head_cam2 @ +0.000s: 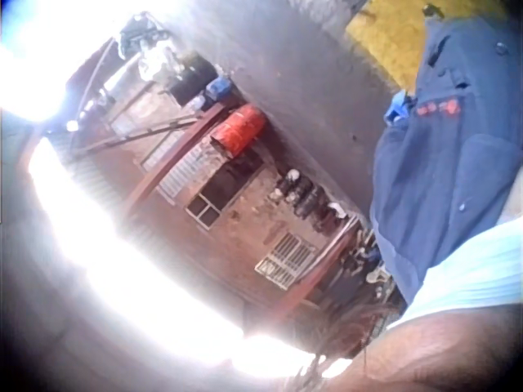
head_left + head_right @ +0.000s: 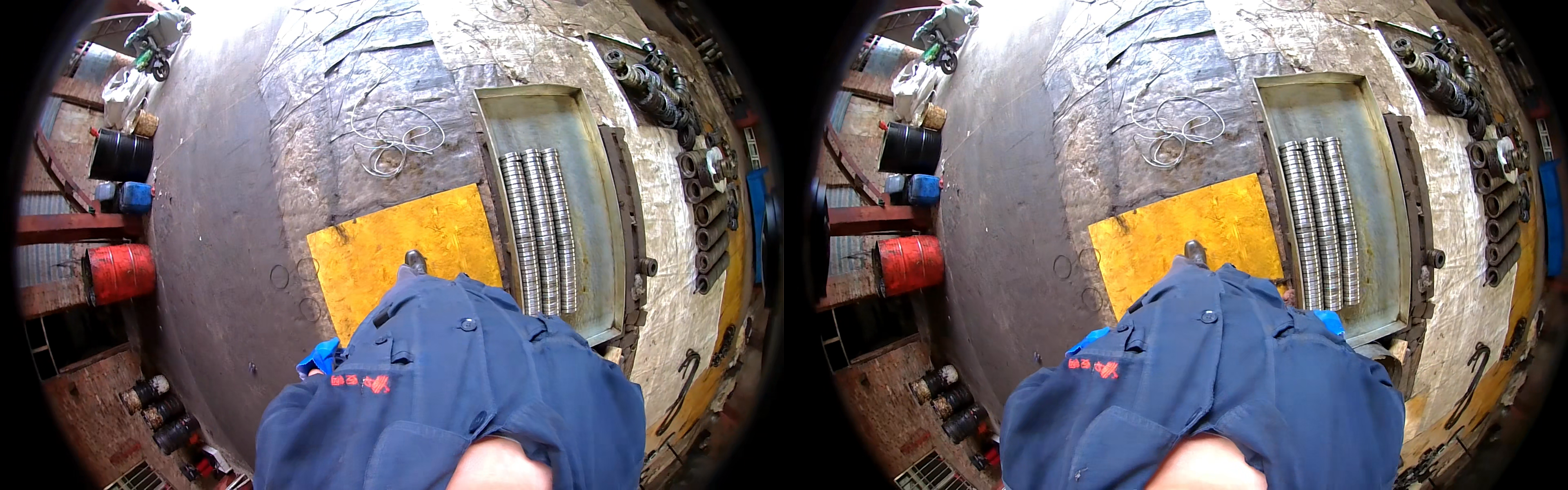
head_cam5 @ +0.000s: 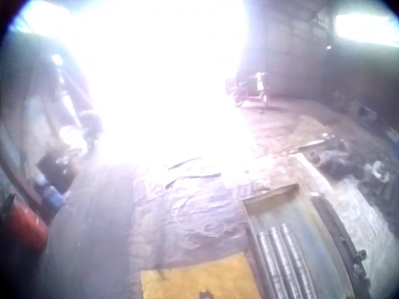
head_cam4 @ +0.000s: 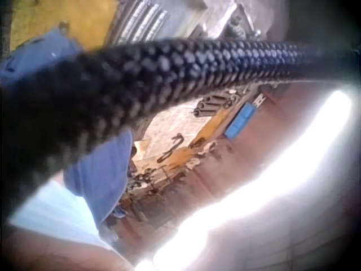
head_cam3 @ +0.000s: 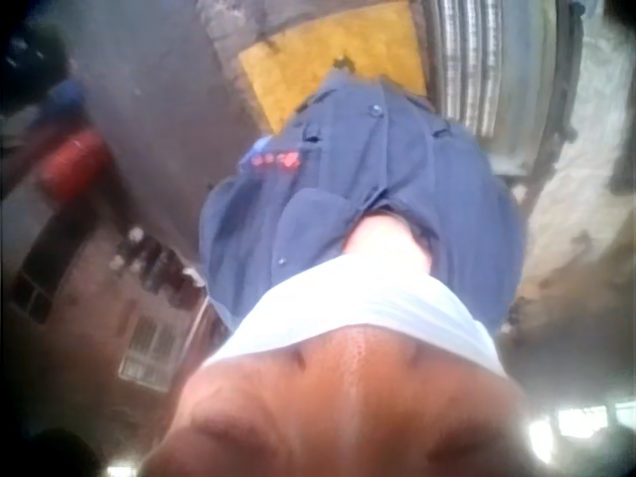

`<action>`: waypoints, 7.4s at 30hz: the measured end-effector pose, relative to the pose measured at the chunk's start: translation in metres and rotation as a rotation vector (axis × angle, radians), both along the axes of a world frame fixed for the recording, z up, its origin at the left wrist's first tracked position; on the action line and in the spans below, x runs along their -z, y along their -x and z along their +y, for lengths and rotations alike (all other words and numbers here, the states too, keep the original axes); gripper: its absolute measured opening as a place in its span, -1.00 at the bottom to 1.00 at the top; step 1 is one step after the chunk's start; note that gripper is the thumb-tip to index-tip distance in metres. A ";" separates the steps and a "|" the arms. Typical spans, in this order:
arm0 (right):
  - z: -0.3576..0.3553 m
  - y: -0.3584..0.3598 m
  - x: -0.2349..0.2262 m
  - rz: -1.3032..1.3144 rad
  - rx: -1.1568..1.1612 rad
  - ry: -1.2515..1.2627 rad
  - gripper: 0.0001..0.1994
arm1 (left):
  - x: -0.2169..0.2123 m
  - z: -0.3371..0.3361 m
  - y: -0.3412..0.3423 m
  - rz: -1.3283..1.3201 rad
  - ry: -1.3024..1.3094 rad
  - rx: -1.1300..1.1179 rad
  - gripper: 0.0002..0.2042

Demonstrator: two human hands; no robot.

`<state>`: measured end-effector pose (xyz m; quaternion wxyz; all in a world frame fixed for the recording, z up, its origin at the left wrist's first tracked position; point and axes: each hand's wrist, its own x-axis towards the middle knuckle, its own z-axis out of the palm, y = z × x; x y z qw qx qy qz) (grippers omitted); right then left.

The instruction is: The person stacks cylindrical metal parts into neat columns on a metal tray. After stacking, the person picks up a metal cable from the floor and begins to coil it.

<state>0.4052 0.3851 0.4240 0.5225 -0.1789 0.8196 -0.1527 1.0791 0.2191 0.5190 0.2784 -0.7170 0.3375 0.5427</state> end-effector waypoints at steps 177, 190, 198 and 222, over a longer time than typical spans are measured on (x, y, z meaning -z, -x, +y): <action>-0.909 0.234 -0.119 0.394 -0.032 0.643 -0.39 | -0.433 -1.014 0.797 1.877 0.816 -0.052 -0.75; -0.950 0.234 -0.082 0.024 0.215 0.900 -0.63 | -0.512 -1.054 0.778 2.045 0.568 -0.264 -0.57; -1.024 0.182 -0.190 -0.545 0.286 0.906 -0.47 | -0.430 -1.095 0.774 1.944 0.469 -0.516 -0.73; -0.906 0.237 -0.098 -0.321 0.139 0.885 -0.63 | -0.336 -1.090 0.827 1.552 0.775 -0.388 -0.64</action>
